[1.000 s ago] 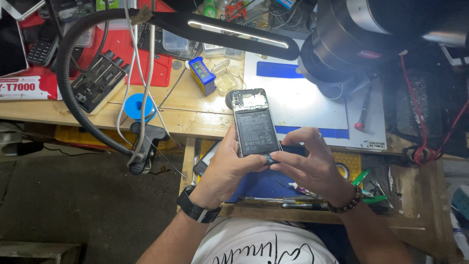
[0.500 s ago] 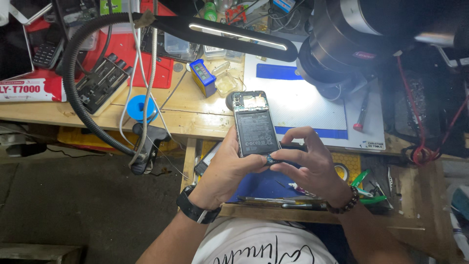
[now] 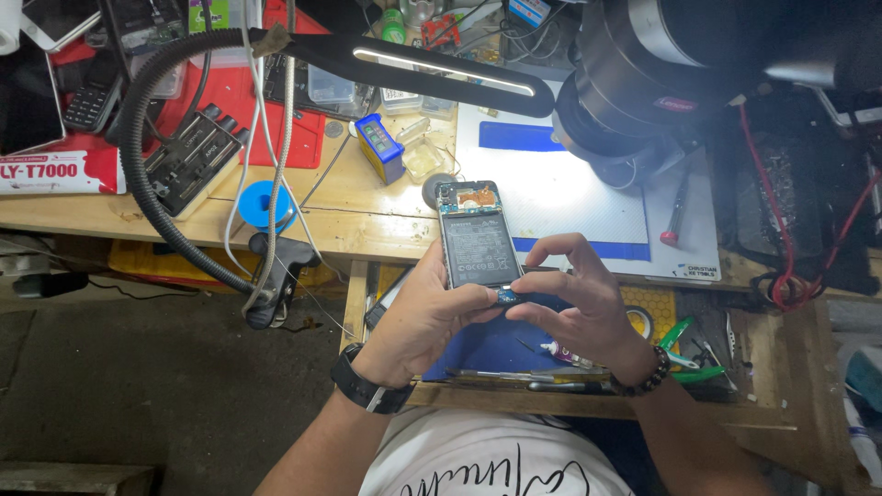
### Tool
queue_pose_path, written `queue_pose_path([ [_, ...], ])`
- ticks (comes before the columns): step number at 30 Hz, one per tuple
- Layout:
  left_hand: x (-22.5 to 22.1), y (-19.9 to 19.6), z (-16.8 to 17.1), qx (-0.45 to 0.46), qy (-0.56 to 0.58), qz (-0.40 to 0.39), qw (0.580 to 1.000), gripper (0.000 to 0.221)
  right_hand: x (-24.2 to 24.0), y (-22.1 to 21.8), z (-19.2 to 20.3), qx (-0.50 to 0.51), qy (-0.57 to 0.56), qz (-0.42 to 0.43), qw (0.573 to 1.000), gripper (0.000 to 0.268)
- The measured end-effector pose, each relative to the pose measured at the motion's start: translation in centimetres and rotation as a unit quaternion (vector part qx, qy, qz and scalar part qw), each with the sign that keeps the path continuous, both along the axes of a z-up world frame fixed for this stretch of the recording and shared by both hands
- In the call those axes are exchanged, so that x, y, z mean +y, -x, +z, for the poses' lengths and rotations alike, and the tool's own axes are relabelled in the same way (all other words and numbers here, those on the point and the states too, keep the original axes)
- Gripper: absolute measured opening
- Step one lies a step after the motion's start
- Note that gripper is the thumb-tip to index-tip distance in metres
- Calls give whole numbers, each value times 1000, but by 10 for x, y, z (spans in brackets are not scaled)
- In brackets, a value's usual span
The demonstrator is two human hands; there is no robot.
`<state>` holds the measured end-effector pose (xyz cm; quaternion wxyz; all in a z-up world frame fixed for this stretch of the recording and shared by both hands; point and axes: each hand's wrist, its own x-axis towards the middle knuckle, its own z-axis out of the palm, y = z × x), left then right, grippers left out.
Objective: The person cleans components with a brush, applies adhesive, and connects a new battery and screen assembly to the internal circuitry of a mobile phone. The person then plugs in a cable to verify the device displays a charging animation on the screen.
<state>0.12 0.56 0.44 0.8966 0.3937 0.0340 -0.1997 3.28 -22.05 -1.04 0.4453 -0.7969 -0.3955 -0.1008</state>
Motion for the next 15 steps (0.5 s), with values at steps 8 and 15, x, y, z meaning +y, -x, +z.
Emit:
queue_pose_path([
  [8,2,-2,6,3,11,-20,1000,63,2,-6,9,-19,0,26,999,42],
  [15,5,-5,15,-1,18,-24,1000,62,9,-12,17,16,-31,38,999,31],
])
